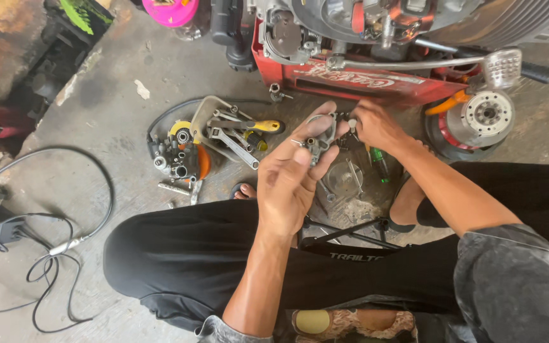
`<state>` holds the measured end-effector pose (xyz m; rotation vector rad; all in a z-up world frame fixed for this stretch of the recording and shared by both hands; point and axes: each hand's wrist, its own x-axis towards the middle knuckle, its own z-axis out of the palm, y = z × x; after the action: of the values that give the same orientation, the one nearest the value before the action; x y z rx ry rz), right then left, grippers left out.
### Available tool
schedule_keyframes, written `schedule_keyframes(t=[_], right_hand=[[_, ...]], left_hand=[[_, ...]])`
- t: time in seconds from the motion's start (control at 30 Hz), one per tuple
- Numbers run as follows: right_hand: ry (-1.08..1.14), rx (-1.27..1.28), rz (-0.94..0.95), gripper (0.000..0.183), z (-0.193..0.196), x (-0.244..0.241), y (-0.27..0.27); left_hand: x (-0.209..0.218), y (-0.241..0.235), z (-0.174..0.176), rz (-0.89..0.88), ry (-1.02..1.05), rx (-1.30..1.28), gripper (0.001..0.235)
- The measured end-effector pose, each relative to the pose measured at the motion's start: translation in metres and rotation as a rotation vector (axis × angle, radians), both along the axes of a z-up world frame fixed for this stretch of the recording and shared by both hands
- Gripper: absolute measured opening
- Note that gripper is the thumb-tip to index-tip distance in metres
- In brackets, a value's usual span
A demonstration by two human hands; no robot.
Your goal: The person sits on the floor and disassembles a carburetor. They use a screwdriver to remove a white float and a small metal pin from the carburetor body. The person then places the removed parts on the floor among other tools and parts.
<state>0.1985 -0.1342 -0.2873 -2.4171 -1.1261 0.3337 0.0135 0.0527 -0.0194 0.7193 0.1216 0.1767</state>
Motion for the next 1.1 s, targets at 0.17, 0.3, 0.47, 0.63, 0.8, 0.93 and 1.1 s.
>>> schedule_keyframes(t=[0.17,0.3,0.47,0.63,0.8,0.93,1.1], right_hand=[[0.098,0.053,0.018,0.013,0.086,-0.024,0.011],[0.410,-0.002,-0.214,0.016,0.187,-0.051,0.026],[0.409,0.330,-0.167,0.033,0.254,-0.075,0.015],[0.479,0.668,-0.229,0.023,0.287,-0.096,-0.001],[0.718,0.975,-0.119,0.023,0.296,-0.103,-0.008],[0.747,1.031,-0.135,0.020,0.298,-0.108,-0.013],[0.615,1.026,-0.136,0.018,0.305,-0.116,-0.018]], left_hand=[[-0.011,-0.004,0.013,-0.015,-0.081,0.269,0.036],[-0.017,-0.009,0.028,0.035,-0.144,0.449,0.032],[-0.023,-0.017,0.035,0.058,-0.236,0.475,0.032],[-0.025,-0.021,0.033,0.035,-0.240,0.480,0.028],[-0.019,-0.025,0.036,0.031,-0.211,0.531,0.023],[-0.016,-0.029,0.033,0.043,-0.228,0.564,0.026],[-0.011,-0.032,0.030,0.119,-0.260,0.658,0.023]])
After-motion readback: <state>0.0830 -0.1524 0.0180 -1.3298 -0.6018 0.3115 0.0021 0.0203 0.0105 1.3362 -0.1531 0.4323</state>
